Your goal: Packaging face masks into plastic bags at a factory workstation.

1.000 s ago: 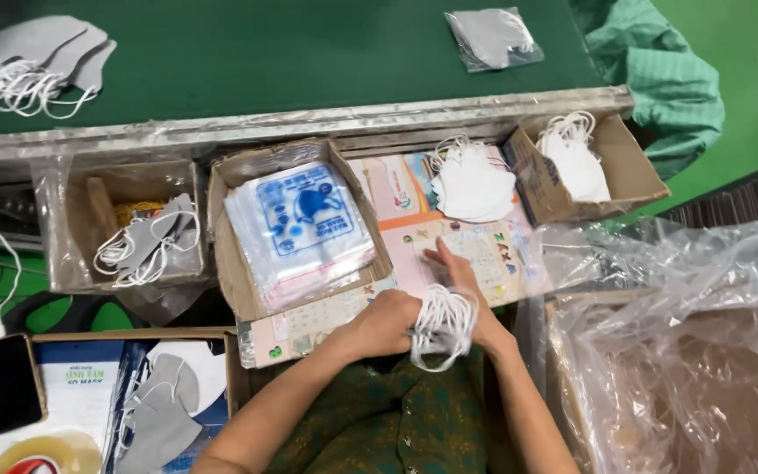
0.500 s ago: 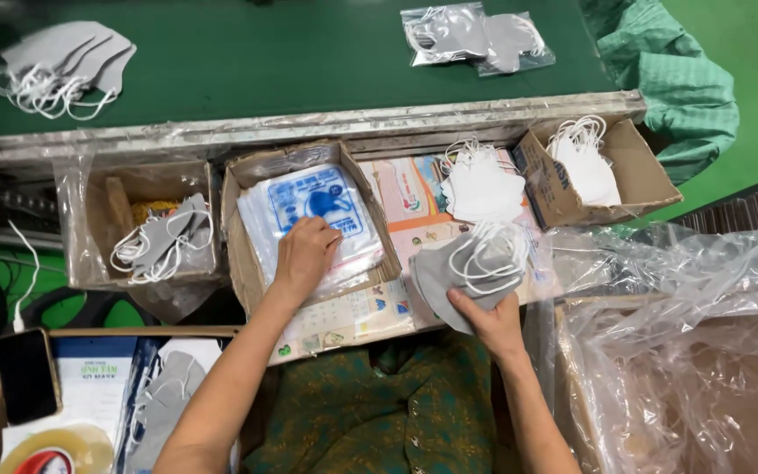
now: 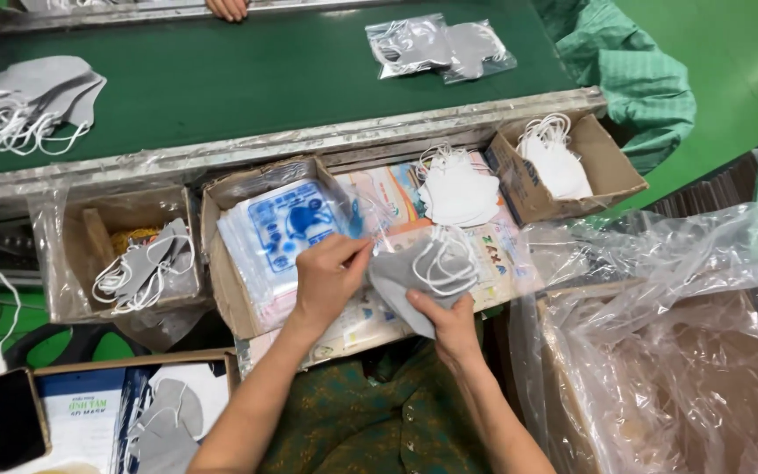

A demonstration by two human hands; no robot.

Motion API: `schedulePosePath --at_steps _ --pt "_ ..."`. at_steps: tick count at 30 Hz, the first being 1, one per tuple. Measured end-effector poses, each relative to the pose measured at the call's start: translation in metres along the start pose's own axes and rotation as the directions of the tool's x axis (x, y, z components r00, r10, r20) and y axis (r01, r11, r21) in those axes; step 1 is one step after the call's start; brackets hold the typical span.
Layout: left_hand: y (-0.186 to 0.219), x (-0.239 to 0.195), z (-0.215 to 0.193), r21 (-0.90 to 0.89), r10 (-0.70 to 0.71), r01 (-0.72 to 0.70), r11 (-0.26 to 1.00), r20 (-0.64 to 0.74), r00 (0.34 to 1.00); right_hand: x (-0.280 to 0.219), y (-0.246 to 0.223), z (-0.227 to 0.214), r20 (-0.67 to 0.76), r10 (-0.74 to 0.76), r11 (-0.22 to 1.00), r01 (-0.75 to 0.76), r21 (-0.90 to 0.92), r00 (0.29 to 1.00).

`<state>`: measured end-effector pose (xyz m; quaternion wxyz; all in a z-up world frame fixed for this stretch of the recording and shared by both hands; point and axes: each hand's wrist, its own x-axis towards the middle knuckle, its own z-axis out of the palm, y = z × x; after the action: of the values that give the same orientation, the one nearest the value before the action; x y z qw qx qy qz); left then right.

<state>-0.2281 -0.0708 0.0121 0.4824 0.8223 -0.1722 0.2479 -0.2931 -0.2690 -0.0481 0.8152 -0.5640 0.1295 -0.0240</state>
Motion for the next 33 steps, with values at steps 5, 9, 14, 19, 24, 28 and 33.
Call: schedulePosePath --at_steps 5,9,14,19,24,28,33 --pt "-0.002 -0.019 0.023 -0.253 -0.190 0.201 0.946 0.066 0.980 0.013 -0.010 -0.030 0.019 -0.367 0.788 0.322 -0.524 0.930" --pt "0.013 -0.023 0.036 -0.522 -0.186 0.346 0.779 0.335 0.924 -0.007 -0.079 0.009 0.433 -0.693 0.083 0.661 -0.746 0.576" --pt "0.014 -0.021 0.050 -0.653 0.034 0.335 0.679 0.483 0.875 0.003 -0.109 -0.018 0.538 -0.558 -0.119 0.581 -0.805 0.631" --pt "0.034 -0.015 0.032 -0.499 0.005 0.606 0.620 0.774 0.633 0.003 -0.121 -0.052 0.466 -0.039 -0.227 0.446 -0.866 0.884" --pt "0.037 0.012 0.015 -0.422 -0.048 0.388 0.819 0.624 0.780 -0.018 -0.150 -0.036 0.381 0.090 -0.173 0.391 -0.904 0.920" --pt "0.033 0.010 0.038 -0.431 0.152 0.218 0.876 0.674 0.723 -0.013 -0.142 -0.027 0.567 -0.035 0.002 0.568 -0.823 0.823" --pt "0.020 -0.001 0.057 -0.340 0.098 0.314 0.886 0.801 0.591 -0.014 -0.144 -0.018 0.411 0.235 -0.121 0.446 -0.887 0.881"
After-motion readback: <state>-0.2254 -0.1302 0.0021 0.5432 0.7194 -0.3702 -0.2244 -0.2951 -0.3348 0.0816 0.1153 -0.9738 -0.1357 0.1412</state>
